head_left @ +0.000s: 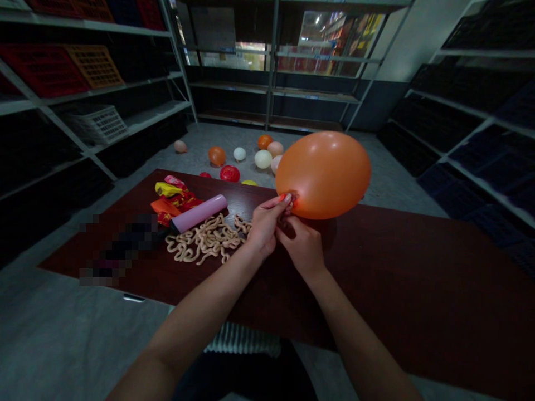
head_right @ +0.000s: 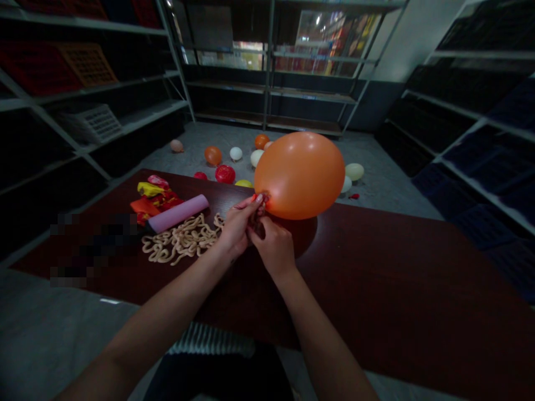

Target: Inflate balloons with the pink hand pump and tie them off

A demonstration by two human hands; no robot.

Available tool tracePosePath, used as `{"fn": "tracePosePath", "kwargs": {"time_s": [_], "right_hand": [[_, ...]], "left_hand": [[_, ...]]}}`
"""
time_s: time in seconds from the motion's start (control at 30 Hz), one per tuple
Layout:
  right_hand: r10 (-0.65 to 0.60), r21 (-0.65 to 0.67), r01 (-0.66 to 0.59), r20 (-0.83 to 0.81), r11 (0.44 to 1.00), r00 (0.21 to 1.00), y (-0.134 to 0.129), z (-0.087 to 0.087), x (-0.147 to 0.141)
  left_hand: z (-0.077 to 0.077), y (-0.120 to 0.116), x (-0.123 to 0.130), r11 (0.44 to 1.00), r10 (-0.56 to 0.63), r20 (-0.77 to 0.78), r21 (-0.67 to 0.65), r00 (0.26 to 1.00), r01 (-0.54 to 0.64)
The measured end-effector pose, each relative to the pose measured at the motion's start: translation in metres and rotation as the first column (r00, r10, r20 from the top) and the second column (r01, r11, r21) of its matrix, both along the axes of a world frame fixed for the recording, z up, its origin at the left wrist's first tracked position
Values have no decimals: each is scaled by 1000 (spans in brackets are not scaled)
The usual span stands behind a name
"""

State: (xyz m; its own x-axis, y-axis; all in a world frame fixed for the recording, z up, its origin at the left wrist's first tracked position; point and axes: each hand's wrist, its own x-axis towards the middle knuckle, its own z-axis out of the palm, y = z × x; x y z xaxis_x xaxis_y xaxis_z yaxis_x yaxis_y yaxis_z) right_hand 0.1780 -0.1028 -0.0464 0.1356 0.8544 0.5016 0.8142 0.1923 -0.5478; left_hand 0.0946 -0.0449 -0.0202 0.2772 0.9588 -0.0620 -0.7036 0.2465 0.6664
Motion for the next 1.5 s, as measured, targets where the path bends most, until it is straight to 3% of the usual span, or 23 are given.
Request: {"fn": "tracePosePath", "kwargs": {"time_s": [0.17,0.27,0.33,0.4,0.5,0.57,0.6,0.63,0.7,0.77,0.8,0.9,0.93,1.0,1.07,1.13,1.3,1.43,1.5], "right_hand": [[69,41,-62,-205,997,976,-1,6,5],[110,88,-80,-414,993,903,-2,16,11],[138,124,-77,-634,989,761,-2,23,18],[188,178,-71,-823,981,536,0,29,25],[240,228,-76,-941,971,238,4,34,36],[238,226,-108,-964,968,115,6,34,41],[233,224,-123,-970,967,69,7,33,43],[228,221,-137,-973,966,36,8,32,45],[232,227,-154,-973,962,11,9,30,48],[250,243,-163,-968,956,24,10,29,51],[257,249,-163,-966,955,30,10,28,53],[221,218,-145,-975,965,6,10,27,57],[194,193,-142,-981,971,-2,10,26,58],[141,139,-145,-990,980,5,11,24,60],[99,92,-165,-995,982,30,12,22,61],[63,56,-194,-997,979,33,11,22,61],[118,111,-212,-993,971,19,6,30,57],[183,137,-331,-977,934,110,-2,37,49],[202,130,-356,-965,925,170,-5,40,46]], "left_hand": [[1,0,-1,998,-44,-14,44,999,44],[4,5,-7,997,6,-13,74,1000,-5],[5,7,-9,996,14,-26,86,1000,-12],[5,7,-8,994,-32,-66,100,997,39],[3,3,-5,989,-47,-172,133,984,71],[0,0,-4,970,51,-298,242,953,23],[-1,-1,-6,935,140,-381,355,914,4],[-2,-2,-8,864,254,-461,503,850,14],[-2,-4,-13,612,518,-528,779,673,140],[-2,-7,-18,328,721,-456,888,522,322],[-1,-8,-19,212,781,-400,892,479,399],[1,-12,-18,-44,843,-264,834,468,550],[2,-13,-18,-105,839,-240,810,489,577],[3,-15,-17,-168,814,-242,771,527,614],[5,-18,-18,-165,793,-305,726,528,667],[7,-19,-22,-121,769,-391,688,506,716],[10,-15,-26,79,744,-462,777,482,625],[9,-9,-23,259,773,-494,819,398,513],[9,-7,-23,280,758,-505,824,414,492]]}}
